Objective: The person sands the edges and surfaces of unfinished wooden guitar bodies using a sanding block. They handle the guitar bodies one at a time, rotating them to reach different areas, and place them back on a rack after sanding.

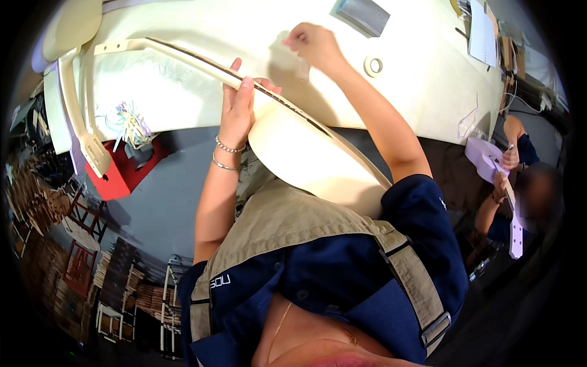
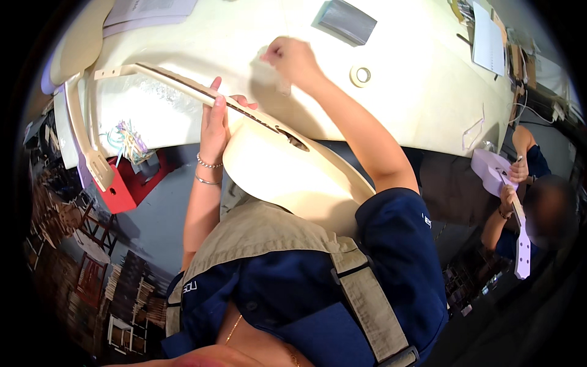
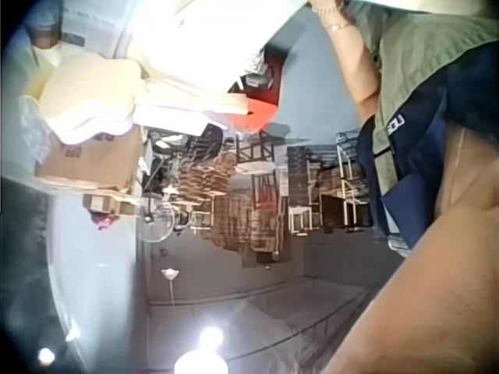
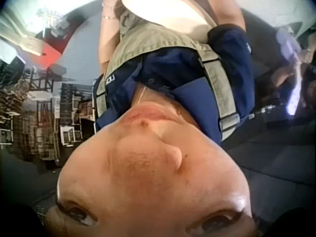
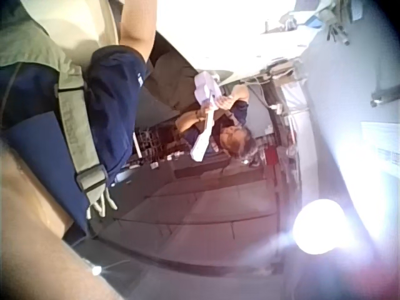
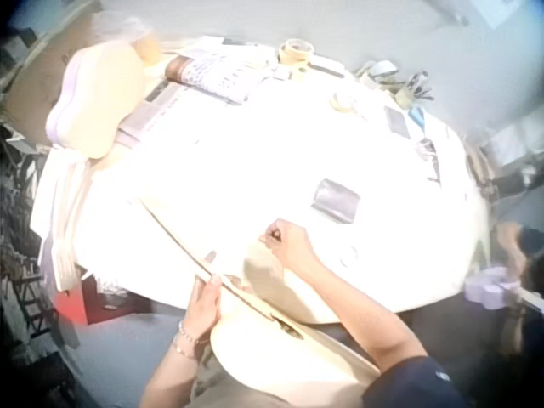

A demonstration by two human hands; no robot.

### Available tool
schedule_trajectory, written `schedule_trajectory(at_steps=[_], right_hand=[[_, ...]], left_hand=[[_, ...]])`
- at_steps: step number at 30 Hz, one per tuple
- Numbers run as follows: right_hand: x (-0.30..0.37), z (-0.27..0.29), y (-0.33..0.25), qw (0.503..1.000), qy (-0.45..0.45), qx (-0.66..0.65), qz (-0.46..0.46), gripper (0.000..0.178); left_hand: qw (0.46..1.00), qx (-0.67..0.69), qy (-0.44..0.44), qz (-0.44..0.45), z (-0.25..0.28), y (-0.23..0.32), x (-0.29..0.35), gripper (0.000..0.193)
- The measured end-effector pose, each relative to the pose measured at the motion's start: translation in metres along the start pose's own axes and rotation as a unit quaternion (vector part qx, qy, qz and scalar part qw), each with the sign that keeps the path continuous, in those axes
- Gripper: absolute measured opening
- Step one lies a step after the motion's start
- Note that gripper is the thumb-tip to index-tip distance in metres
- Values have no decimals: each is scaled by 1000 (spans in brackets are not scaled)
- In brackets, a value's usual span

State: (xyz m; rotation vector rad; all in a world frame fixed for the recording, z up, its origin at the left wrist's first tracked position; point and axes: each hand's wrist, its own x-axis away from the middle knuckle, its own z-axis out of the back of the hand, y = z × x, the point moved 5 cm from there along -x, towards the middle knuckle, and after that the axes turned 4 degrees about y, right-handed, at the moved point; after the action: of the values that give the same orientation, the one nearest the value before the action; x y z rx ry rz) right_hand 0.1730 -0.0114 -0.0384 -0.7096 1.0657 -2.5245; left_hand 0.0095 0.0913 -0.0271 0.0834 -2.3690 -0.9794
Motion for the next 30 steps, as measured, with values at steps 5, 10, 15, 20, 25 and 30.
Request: schedule_trajectory(at_steps=[5,10,15,20,25,30], right_hand=[[-9,-2,-101,938,-10,-269,218,21],[19,16,-115,977,-45,87,188,48],[36,1,-14,867,28,489,96,53],[40,-8,-4,908,124,358,178,49],[32,3,-2,983,-15,177,51,46],[25,18,-2,947,-165,-257,-97,58]], left_hand=[[1000,-8,-4,-13,3,-1,-2,67],[998,-57,30,-16,1,3,1,60],[999,-39,14,-29,1,0,-2,64],[1000,-4,-11,-15,-2,-2,-4,67],[990,-106,-41,-86,-7,3,-1,87],[992,-72,-67,-83,-11,3,4,95]])
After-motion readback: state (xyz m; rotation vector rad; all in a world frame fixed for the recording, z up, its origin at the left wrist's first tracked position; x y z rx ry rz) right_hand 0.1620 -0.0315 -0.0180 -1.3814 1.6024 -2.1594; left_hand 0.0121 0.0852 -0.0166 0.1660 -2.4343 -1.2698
